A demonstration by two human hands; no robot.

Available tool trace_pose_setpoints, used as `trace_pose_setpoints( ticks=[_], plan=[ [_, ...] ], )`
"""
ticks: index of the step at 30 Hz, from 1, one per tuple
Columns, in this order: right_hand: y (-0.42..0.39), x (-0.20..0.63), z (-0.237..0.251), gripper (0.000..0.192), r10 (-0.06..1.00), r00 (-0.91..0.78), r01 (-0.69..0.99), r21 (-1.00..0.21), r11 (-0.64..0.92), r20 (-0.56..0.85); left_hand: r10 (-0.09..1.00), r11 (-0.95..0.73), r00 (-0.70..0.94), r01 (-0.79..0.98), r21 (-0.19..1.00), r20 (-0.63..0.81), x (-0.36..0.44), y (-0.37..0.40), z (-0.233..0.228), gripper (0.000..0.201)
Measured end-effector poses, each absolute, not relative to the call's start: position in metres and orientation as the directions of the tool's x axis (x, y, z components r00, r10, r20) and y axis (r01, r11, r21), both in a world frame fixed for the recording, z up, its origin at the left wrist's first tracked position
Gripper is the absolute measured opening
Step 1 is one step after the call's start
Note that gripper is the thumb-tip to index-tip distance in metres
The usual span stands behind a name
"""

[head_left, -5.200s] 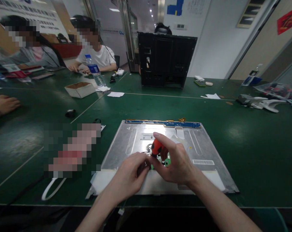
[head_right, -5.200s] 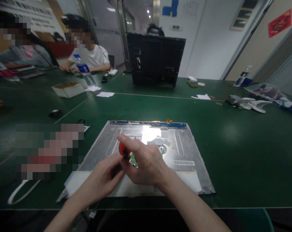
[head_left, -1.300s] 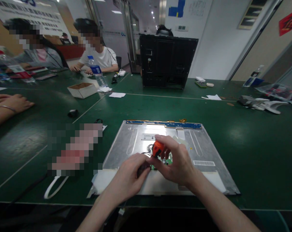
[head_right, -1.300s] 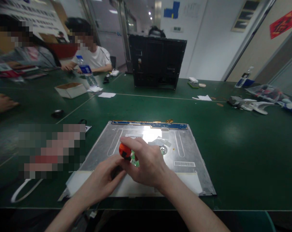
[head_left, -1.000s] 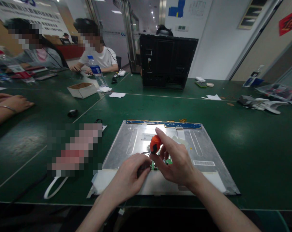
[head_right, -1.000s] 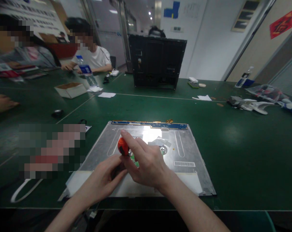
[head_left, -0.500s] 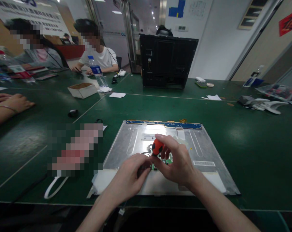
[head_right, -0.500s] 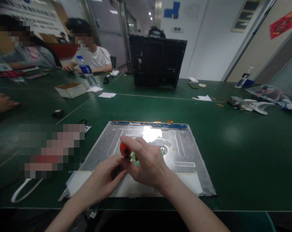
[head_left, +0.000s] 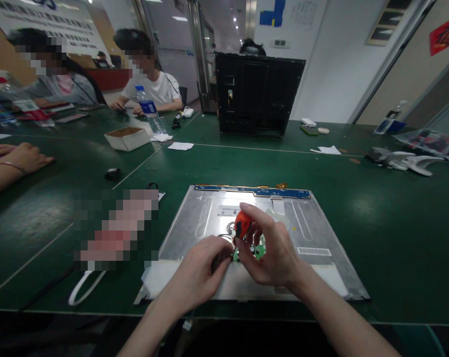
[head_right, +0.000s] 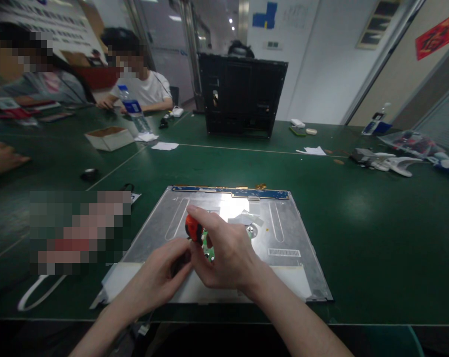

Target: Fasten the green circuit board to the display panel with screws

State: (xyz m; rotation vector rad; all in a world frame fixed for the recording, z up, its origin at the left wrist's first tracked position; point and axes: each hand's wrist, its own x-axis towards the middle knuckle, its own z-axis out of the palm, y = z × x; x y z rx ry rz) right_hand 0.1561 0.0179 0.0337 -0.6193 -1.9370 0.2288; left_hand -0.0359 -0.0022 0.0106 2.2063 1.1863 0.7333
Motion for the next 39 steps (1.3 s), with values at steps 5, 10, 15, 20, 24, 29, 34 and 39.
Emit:
trace_pose_setpoints(
  ticks=[5,10,15,20,24,29,34,39],
  plan=[
    [0.0203,0.1551,0.0349,0.06,0.495,-0.306,0.315,-0.404,0.859,0.813,0.851,-0.493,0.468,0.55,0.675,0.239,-0.0356,-0.0021,0.0091,0.014],
    [0.0201,0.1556,0.0367,0.058,0.518,-0.313,0.379,-0.396,0.837,0.796,0.849,-0.495,0.47,0.55,0.673,0.24,-0.0345,-0.0025,0.0107,0.013],
    [0.0175,0.1551,0.0386,0.062,0.513,-0.335,0.374,-0.389,0.842,0.79,0.848,-0.504,0.469,0.566,0.652,0.248,-0.0351,-0.0022,0.0103,0.012],
    [0.0166,0.1553,0.0357,0.068,0.52,-0.31,0.334,-0.421,0.843,0.796,0.849,-0.492,0.48,0.57,0.658,0.22,-0.0349,-0.0018,0.0122,0.012],
    [0.0162,0.1557,0.0343,0.068,0.52,-0.326,0.323,-0.424,0.846,0.79,0.842,-0.504,0.485,0.552,0.665,0.236,-0.0342,-0.0018,0.014,0.012],
    [0.0189,0.1542,0.0357,0.058,0.5,-0.284,0.335,-0.404,0.851,0.818,0.836,-0.517,0.484,0.543,0.662,0.257,-0.0347,-0.002,0.0108,0.011],
    [0.0195,0.1545,0.0377,0.054,0.509,-0.294,0.393,-0.383,0.836,0.809,0.839,-0.516,0.48,0.553,0.654,0.257,-0.0356,-0.001,0.0063,0.011],
    [0.0173,0.1559,0.0335,0.066,0.541,-0.31,0.364,-0.427,0.827,0.782,0.834,-0.517,0.491,0.541,0.663,0.25,-0.0367,-0.0008,0.0072,0.012]
  ],
)
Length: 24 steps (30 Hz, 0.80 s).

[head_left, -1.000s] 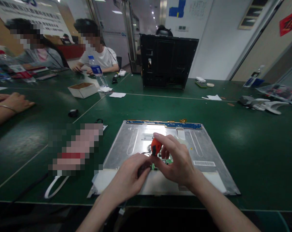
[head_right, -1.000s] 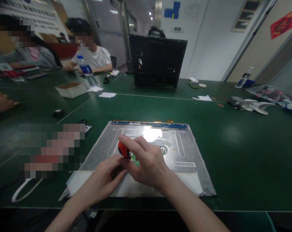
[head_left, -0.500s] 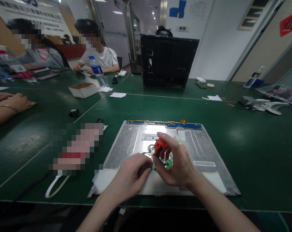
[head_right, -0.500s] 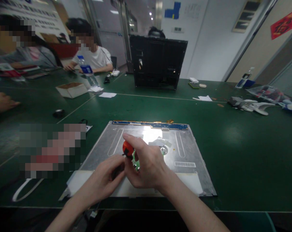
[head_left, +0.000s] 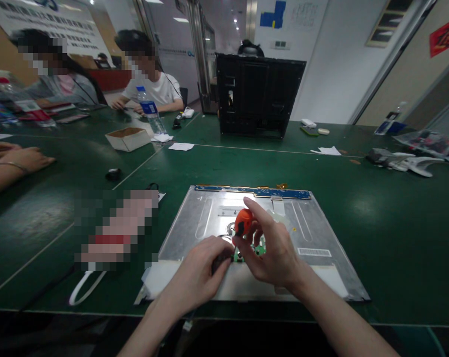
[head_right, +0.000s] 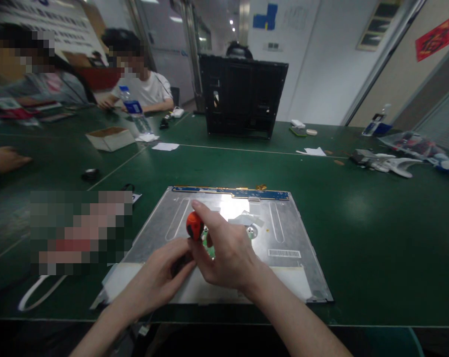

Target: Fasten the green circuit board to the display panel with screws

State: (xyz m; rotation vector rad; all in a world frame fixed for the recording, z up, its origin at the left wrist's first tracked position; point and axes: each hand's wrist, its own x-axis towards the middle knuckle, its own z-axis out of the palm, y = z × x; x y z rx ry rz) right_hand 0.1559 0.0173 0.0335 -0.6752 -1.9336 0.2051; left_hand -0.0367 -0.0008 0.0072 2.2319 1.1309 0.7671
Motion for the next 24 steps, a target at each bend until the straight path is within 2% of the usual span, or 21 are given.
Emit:
trace_pose_setpoints(
  ticks=[9,14,19,24],
  plan=[
    [0.0201,0.1551,0.0357,0.06,0.497,-0.314,0.328,-0.399,0.856,0.809,0.832,-0.526,0.486,0.534,0.662,0.269,-0.0362,-0.0006,0.0091,0.014],
    [0.0201,0.1558,0.035,0.063,0.532,-0.354,0.397,-0.392,0.83,0.769,0.833,-0.52,0.491,0.535,0.665,0.256,-0.0372,-0.0011,0.0078,0.012],
    [0.0178,0.1554,0.0328,0.065,0.541,-0.335,0.362,-0.424,0.83,0.772,0.841,-0.499,0.494,0.549,0.67,0.221,-0.0379,-0.0003,0.007,0.013],
    [0.0187,0.1538,0.0326,0.061,0.519,-0.303,0.343,-0.417,0.842,0.799,0.836,-0.518,0.486,0.543,0.661,0.256,-0.0366,-0.0002,0.0082,0.013]
  ],
)
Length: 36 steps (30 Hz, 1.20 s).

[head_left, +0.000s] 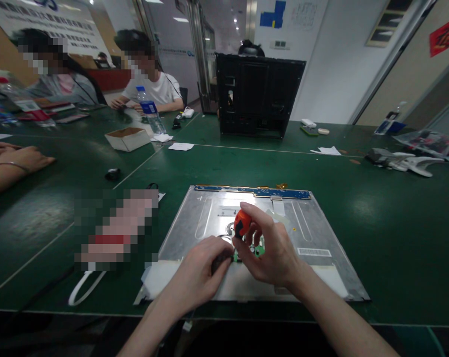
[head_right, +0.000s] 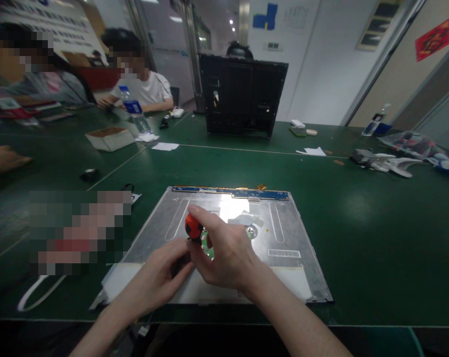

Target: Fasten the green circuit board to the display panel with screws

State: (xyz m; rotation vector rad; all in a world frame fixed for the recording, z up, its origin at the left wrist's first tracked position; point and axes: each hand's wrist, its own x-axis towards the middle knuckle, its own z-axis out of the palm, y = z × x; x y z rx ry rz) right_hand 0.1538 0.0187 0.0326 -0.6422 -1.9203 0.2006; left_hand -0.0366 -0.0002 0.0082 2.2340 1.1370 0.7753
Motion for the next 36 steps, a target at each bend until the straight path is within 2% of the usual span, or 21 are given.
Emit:
trace_pose_setpoints(
  ticks=[10,14,22,28,33,36],
  plan=[
    [0.018,0.1567,0.0337,0.062,0.547,-0.345,0.406,-0.404,0.82,0.763,0.833,-0.52,0.493,0.543,0.659,0.251,-0.0359,-0.001,0.0102,0.012],
    [0.016,0.1568,0.0324,0.068,0.547,-0.335,0.363,-0.431,0.826,0.767,0.833,-0.515,0.5,0.543,0.663,0.237,-0.036,-0.0007,0.0108,0.012],
    [0.0203,0.1547,0.0376,0.061,0.495,-0.307,0.338,-0.393,0.855,0.813,0.831,-0.525,0.488,0.526,0.669,0.267,-0.0358,-0.0013,0.0095,0.014],
    [0.0184,0.1559,0.0363,0.063,0.539,-0.352,0.392,-0.402,0.827,0.765,0.837,-0.515,0.485,0.54,0.666,0.254,-0.0353,-0.0012,0.0104,0.012],
    [0.0169,0.1564,0.0325,0.067,0.545,-0.341,0.342,-0.44,0.831,0.766,0.834,-0.507,0.502,0.534,0.677,0.229,-0.036,-0.001,0.0121,0.013],
    [0.018,0.1556,0.0334,0.064,0.523,-0.333,0.328,-0.423,0.845,0.785,0.835,-0.507,0.5,0.537,0.675,0.23,-0.0365,-0.0013,0.0109,0.012]
  ],
)
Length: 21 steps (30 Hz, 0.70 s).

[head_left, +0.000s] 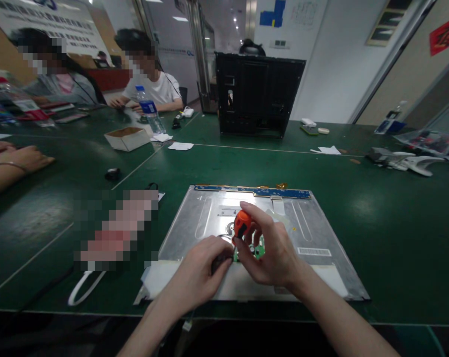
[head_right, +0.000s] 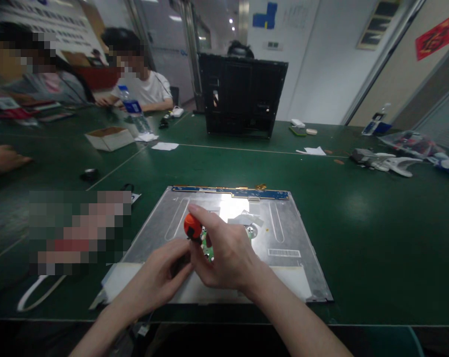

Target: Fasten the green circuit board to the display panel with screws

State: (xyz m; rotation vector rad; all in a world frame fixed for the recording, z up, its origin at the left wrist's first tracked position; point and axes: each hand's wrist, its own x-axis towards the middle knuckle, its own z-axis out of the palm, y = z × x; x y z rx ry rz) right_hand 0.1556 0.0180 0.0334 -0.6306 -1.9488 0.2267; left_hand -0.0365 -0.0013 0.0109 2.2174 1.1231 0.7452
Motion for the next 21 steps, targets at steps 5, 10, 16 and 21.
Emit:
trace_pose_setpoints(
  ticks=[5,10,16,21],
  plan=[
    [0.0207,0.1544,0.0367,0.053,0.503,-0.305,0.347,-0.397,0.85,0.809,0.838,-0.51,0.487,0.537,0.672,0.247,-0.0357,-0.0012,0.0098,0.013],
    [0.0196,0.1546,0.0361,0.057,0.523,-0.326,0.367,-0.405,0.838,0.787,0.839,-0.506,0.489,0.542,0.671,0.238,-0.0352,-0.0007,0.0114,0.011],
    [0.0168,0.1542,0.0337,0.065,0.525,-0.3,0.34,-0.425,0.839,0.797,0.837,-0.512,0.489,0.538,0.669,0.247,-0.0355,-0.0008,0.0107,0.012],
    [0.0194,0.1544,0.034,0.063,0.501,-0.305,0.333,-0.402,0.853,0.81,0.833,-0.523,0.485,0.53,0.667,0.267,-0.0346,-0.0009,0.0095,0.014]
  ],
)
